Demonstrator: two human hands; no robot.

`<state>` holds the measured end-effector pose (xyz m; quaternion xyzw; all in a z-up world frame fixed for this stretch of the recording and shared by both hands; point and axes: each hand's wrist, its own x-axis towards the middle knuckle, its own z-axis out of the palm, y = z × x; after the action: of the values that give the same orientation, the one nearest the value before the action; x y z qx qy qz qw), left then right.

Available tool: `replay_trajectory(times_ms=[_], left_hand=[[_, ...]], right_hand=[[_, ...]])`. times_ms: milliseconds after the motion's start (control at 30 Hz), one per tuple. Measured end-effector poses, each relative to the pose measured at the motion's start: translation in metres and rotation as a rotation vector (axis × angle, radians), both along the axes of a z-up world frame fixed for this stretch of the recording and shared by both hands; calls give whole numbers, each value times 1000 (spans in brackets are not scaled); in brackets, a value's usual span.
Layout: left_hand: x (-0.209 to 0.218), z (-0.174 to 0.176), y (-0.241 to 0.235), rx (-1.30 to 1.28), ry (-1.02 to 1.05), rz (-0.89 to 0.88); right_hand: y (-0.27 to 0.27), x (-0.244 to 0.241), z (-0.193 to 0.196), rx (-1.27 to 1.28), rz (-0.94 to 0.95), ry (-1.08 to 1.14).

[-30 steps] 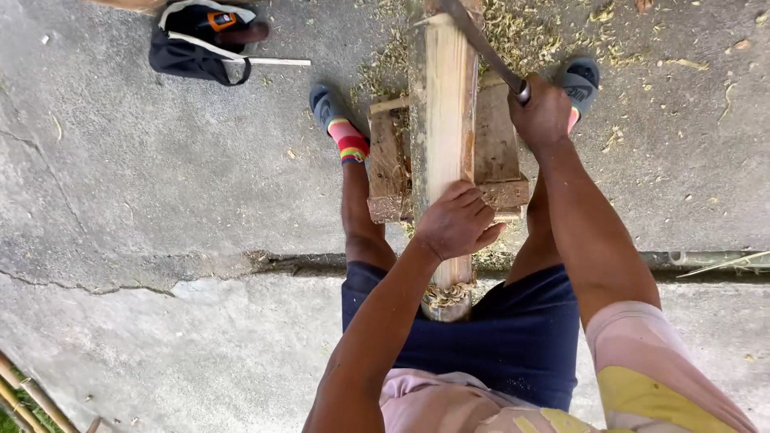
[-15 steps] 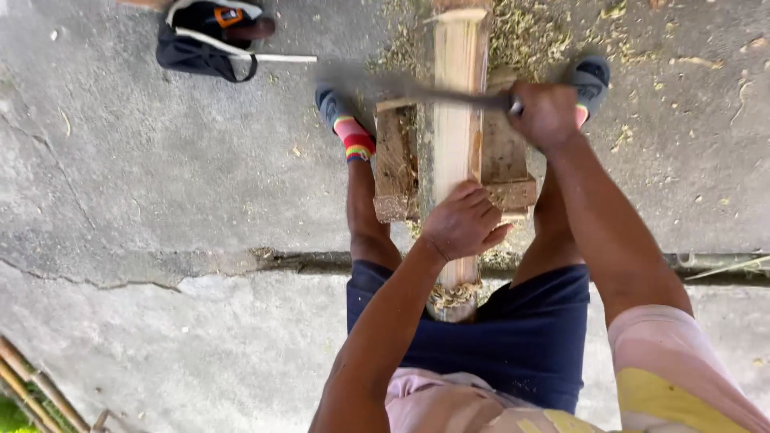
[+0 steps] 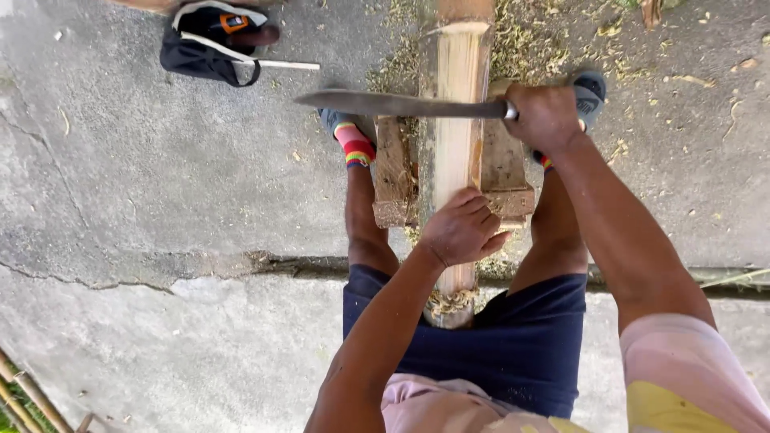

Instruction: Shaving and smoothing a bamboo pole using a drawknife and a machete.

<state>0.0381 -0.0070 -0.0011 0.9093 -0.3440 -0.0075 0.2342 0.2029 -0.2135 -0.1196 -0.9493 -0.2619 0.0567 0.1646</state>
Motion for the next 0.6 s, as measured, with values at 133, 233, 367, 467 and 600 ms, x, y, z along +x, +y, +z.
replay_trajectory(times_ms=[133,233,367,467,600], left_hand=[[-6,7,-1,8,43,-27],[-6,7,1,-11,39,-13],[-5,9,-1,-43,16,4],[-6,5,-1,-26,19,-1],[-7,12,1,-39,55,-24]], right_hand=[[-7,5,17,71,-53,-129],[-3,4,24,43,-151,-103],[-9,8,10,6,-36,-13],[-6,13,7,-28,-57,-125],[-12,8,3,-70,11,-68]])
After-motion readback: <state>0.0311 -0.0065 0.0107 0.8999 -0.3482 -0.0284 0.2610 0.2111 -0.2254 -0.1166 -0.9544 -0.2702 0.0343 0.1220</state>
